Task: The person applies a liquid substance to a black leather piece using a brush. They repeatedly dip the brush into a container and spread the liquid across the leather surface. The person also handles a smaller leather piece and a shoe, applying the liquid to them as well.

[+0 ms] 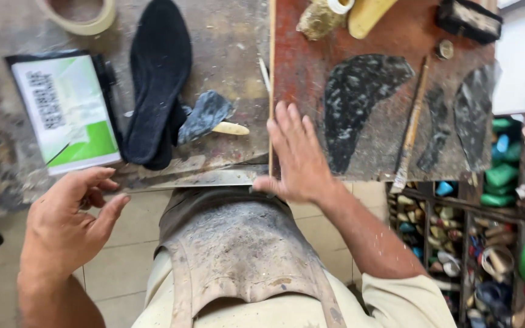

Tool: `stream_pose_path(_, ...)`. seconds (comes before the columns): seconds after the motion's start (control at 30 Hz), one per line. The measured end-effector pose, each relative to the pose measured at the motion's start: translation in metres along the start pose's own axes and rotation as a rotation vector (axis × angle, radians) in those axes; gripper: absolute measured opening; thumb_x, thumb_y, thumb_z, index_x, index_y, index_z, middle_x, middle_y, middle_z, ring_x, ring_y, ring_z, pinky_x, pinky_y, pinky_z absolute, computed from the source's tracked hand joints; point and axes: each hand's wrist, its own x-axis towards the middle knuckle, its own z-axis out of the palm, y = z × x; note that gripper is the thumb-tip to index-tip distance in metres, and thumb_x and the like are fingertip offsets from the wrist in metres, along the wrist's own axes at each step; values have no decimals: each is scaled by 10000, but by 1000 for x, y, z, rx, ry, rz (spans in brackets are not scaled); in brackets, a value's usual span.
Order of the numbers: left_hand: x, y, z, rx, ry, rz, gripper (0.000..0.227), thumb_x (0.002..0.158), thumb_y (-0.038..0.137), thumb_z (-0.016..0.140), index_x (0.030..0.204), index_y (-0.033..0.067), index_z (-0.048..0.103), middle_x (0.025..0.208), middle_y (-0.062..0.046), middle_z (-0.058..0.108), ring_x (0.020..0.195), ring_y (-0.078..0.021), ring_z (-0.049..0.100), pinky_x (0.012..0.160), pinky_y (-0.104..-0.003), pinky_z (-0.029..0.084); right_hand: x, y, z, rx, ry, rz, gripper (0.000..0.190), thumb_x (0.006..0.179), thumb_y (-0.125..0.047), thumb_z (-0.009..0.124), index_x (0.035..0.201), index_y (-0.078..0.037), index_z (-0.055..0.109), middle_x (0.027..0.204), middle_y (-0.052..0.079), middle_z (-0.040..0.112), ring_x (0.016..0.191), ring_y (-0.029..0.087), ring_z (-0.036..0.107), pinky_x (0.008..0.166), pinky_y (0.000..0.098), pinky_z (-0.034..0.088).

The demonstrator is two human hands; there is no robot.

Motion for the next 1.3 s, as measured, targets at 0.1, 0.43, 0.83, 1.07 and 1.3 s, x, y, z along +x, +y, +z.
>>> stream_pose_path(0.1, 15, -1, 1, 41, -39, 49, 418, 890, 134, 845, 1264, 58, 673, 1039, -53, 738, 778, -156, 655, 742, -313, 555, -50, -12, 2, 127, -19, -2, 1156, 861, -868, 36, 1637, -12, 19, 1724, 238, -11, 1623, 377, 22, 1310, 565, 18)
stream_pose_path(0.43, 75, 56, 31, -29, -134, 410, 243, 941, 105, 700, 1162, 57, 613, 1026, -124, 678, 844, -311, 651, 724, -416, 509, -124, -35, 20, 521, 533, -27, 260, 892, -181, 785, 1078, -29, 686, 908, 79, 750, 794, 211, 730, 1010, 534, 544)
stream_pose_path(0.83, 85, 58, 86, 595, 166, 197, 692, 629, 281, 898, 1240, 175, 591, 1351, -142, 468, 1174, -349, 465, 813, -484, 416, -128, -30, 22, 685, 567, -123, 198, 866, -80, 811, 1006, 2, 698, 855, 119, 742, 683, 209, 692, 658, 318, 601)
stream_pose_path(1.07, 80, 48, 72, 558, 154, -22, 715, 695, 182, 857, 1337, 170, 543, 1413, -165, 472, 1125, -409, 581, 896, -548, 421, -52, -27, 15, 512, 686, -363, 176, 887, -186, 783, 1019, -69, 767, 906, 115, 740, 773, 342, 720, 686, 451, 574)
stream_pose_path(1.3, 86, 53, 72, 491, 262, -32, 687, 634, 124, 794, 1275, 164, 552, 1378, -173, 452, 1099, -410, 552, 816, -526, 442, 54, -59, -2, 228, 599, -446, 374, 905, -259, 756, 1216, -77, 655, 1219, 189, 658, 1129, 407, 651, 873, 499, 513)
